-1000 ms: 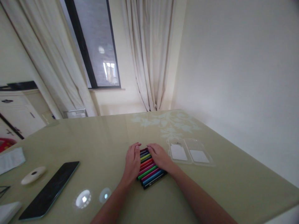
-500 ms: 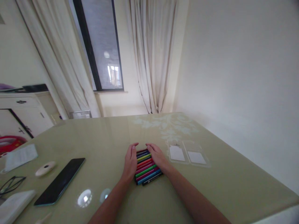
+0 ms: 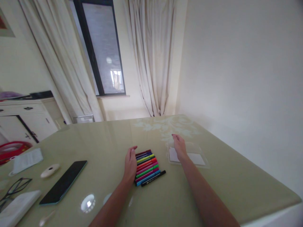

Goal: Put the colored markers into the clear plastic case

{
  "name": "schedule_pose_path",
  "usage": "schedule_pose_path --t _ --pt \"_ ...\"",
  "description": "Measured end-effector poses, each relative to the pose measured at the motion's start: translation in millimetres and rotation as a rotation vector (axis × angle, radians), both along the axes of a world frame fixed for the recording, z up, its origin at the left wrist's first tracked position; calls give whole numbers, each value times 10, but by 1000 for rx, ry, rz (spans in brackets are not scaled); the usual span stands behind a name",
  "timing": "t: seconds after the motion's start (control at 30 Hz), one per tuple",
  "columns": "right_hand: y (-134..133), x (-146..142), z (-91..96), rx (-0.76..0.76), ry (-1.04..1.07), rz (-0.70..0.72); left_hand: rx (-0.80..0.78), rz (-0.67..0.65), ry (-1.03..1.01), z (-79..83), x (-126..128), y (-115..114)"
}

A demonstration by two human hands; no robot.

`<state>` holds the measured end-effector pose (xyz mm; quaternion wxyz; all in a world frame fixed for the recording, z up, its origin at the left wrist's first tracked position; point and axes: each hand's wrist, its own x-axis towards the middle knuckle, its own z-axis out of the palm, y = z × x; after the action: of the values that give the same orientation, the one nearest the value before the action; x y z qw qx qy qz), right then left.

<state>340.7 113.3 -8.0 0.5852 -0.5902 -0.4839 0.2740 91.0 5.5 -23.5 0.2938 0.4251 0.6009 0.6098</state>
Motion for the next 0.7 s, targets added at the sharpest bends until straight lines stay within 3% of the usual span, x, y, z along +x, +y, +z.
schedule_pose_path --t 0.23,0.47,0.7 --pt "63 202 -46 -58 -29 -182 -34 -46 -71 10 35 -154" --pt "77 174 -86 -73 -36 -189 -34 -40 -75 63 111 -141" --pt "134 217 -168 -54 -46 -221 -62 -74 -192 111 146 -411"
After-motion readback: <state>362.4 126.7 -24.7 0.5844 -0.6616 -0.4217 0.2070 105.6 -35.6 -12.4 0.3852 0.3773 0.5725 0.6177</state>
